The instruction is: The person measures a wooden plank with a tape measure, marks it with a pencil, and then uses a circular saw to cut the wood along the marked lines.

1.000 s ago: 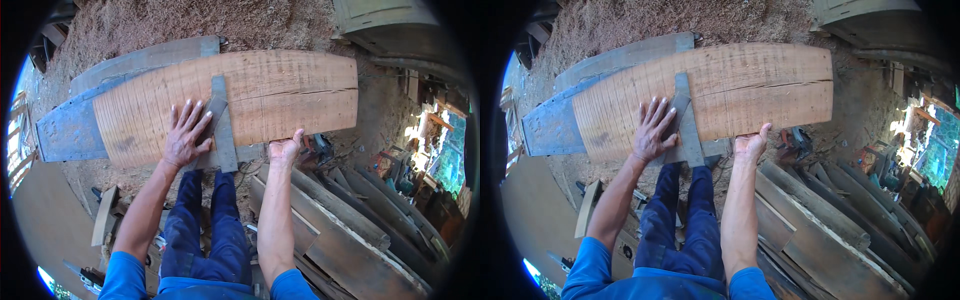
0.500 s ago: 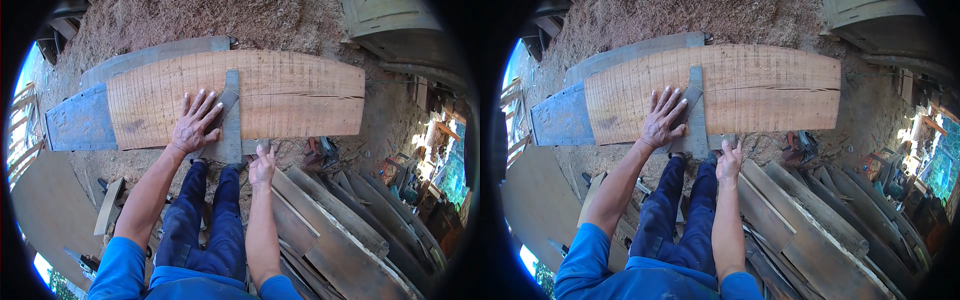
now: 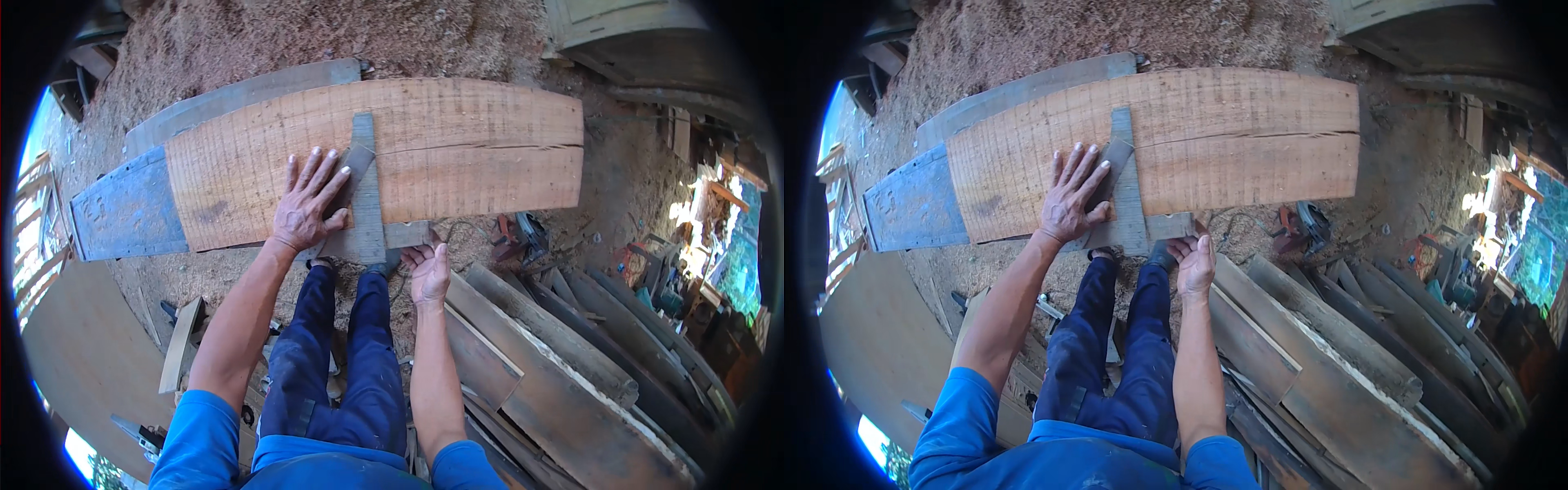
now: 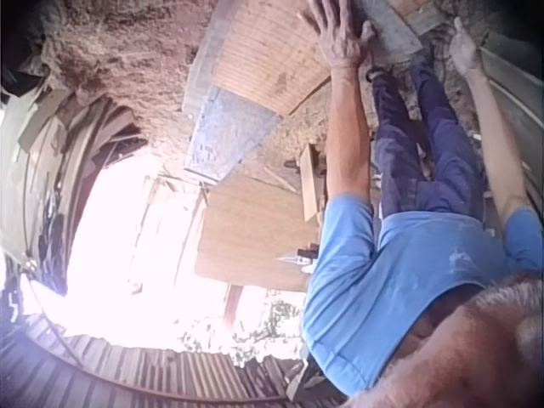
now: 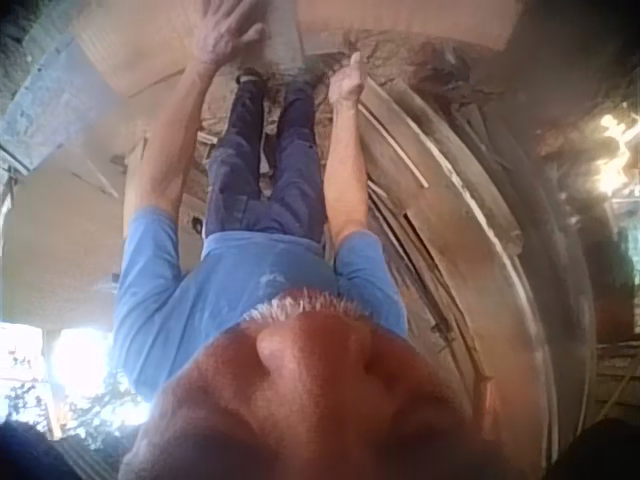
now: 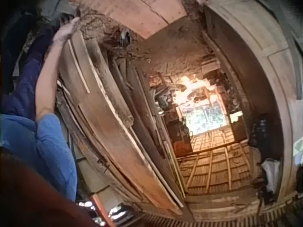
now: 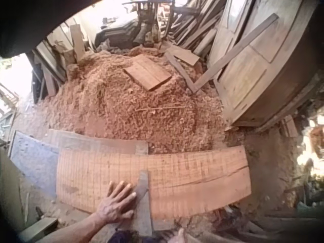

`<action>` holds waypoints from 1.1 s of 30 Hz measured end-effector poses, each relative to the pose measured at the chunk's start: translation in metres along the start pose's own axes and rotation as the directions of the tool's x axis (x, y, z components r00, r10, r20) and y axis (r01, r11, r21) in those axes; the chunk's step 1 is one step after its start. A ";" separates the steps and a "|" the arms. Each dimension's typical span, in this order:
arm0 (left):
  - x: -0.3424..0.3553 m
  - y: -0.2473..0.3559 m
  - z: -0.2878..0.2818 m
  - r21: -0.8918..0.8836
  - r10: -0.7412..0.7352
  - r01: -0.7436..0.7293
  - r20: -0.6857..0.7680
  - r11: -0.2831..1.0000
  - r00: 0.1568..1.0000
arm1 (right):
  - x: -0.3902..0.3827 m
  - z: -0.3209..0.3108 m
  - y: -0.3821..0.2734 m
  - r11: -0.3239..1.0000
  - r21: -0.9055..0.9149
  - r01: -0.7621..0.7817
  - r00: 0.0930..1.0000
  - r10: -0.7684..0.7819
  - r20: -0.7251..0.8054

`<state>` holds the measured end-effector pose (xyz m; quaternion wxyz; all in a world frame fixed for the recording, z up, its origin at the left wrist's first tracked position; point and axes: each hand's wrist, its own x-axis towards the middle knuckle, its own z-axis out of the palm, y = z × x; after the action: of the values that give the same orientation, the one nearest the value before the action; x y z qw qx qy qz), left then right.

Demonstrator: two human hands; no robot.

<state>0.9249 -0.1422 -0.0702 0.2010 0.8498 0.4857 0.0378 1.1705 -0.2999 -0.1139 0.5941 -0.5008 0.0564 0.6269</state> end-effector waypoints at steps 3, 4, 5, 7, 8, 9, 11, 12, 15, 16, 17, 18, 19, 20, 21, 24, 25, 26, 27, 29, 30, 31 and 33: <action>0.000 -0.002 0.001 0.027 0.014 -0.014 -0.005 1.000 1.000 | -0.004 -0.041 -0.002 0.946 -0.286 -0.150 0.970 0.085 -0.227; 0.001 -0.001 0.001 0.026 0.021 -0.021 0.000 0.999 1.000 | 0.000 -0.051 -0.003 0.930 -0.330 -0.162 0.973 0.094 -0.212; 0.003 -0.001 0.000 0.040 0.024 -0.024 -0.009 0.999 1.000 | 0.011 -0.052 -0.002 0.933 -0.321 -0.161 0.973 0.096 -0.208; 0.001 0.005 0.003 0.055 0.011 -0.012 0.017 0.998 1.000 | 0.033 -0.059 0.002 0.889 -0.434 -0.148 0.989 0.137 -0.056; 0.003 0.005 0.004 0.075 0.017 -0.018 0.015 0.997 1.000 | 0.047 -0.054 0.006 0.881 -0.450 -0.143 0.989 0.137 -0.046; 0.007 0.005 0.005 0.086 0.036 -0.037 0.010 0.996 0.999 | 0.066 -0.060 0.007 0.884 -0.440 -0.156 0.988 0.147 -0.055; 0.001 0.002 0.005 0.122 0.021 -0.027 0.044 0.992 0.999 | 0.100 -0.086 0.003 0.316 -0.929 0.191 0.971 0.078 0.226; 0.005 0.003 0.008 0.116 0.049 -0.050 0.014 0.992 0.999 | 0.116 -0.120 -0.007 0.031 -0.970 0.242 0.963 0.116 0.244; 0.006 -0.003 0.010 0.092 0.058 -0.058 -0.001 0.994 0.998 | 0.159 -0.174 -0.057 -0.538 -0.780 0.320 0.947 0.191 0.257; -0.001 -0.008 0.005 0.109 0.049 -0.050 0.020 0.993 0.999 | 0.169 -0.180 -0.075 -0.619 -0.718 0.318 0.947 0.178 0.267; -0.007 -0.012 0.005 0.111 0.040 -0.044 0.034 0.993 0.999 | 0.180 -0.187 -0.093 -0.681 -0.661 0.316 0.944 0.159 0.287; -0.013 -0.015 0.003 0.128 0.032 -0.037 0.044 0.991 0.999 | 0.190 -0.195 -0.106 -0.723 -0.614 0.317 0.940 0.154 0.304; -0.013 -0.016 0.002 0.138 0.039 -0.046 0.050 0.989 0.998 | 0.199 -0.211 -0.122 -0.723 -0.618 0.309 0.940 0.134 0.314; -0.009 -0.014 -0.001 0.129 0.042 -0.050 0.063 0.990 0.997 | 0.205 -0.230 -0.133 -0.682 -0.665 0.306 0.942 0.116 0.314; 0.007 -0.011 0.006 0.088 0.076 -0.081 0.057 0.993 0.995 | 0.212 -0.265 -0.148 -0.341 -0.921 0.188 0.978 -0.022 0.208; 0.007 -0.013 0.009 0.093 0.082 -0.086 0.038 0.992 0.996 | 0.222 -0.309 -0.157 -0.609 -0.783 0.126 0.991 0.035 0.133; 0.004 -0.015 0.007 0.069 0.079 -0.079 0.012 0.994 0.997 | 0.230 -0.313 -0.140 -0.624 -0.767 0.149 0.987 0.049 0.152; -0.002 -0.017 0.008 0.072 0.079 -0.080 0.024 0.994 0.997 | 0.233 -0.316 -0.135 -0.656 -0.739 0.151 0.986 0.050 0.157; -0.010 -0.019 0.008 0.077 0.078 -0.077 0.002 0.994 0.997 | 0.235 -0.313 -0.126 -0.676 -0.717 0.169 0.983 0.064 0.171; -0.013 -0.017 0.010 0.082 0.067 -0.067 -0.007 0.994 0.998 | 0.234 -0.308 -0.120 -0.698 -0.693 0.182 0.980 0.071 0.186; -0.007 -0.014 0.010 0.079 0.076 -0.075 -0.007 0.994 0.997 | 0.234 -0.310 -0.122 -0.706 -0.687 0.175 0.980 0.060 0.188; -0.001 -0.010 0.011 0.080 0.083 -0.082 -0.012 0.993 0.996 | 0.232 -0.311 -0.126 -0.716 -0.676 0.174 0.979 0.052 0.196; 0.007 -0.006 0.015 0.079 0.093 -0.092 -0.017 0.993 0.995 | 0.230 -0.308 -0.129 -0.736 -0.655 0.175 0.975 0.036 0.220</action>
<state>0.9273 -0.1380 -0.0875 0.1609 0.8782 0.4489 0.0367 1.4938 -0.3100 -0.3576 -0.1867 -0.7002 -0.6428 0.2483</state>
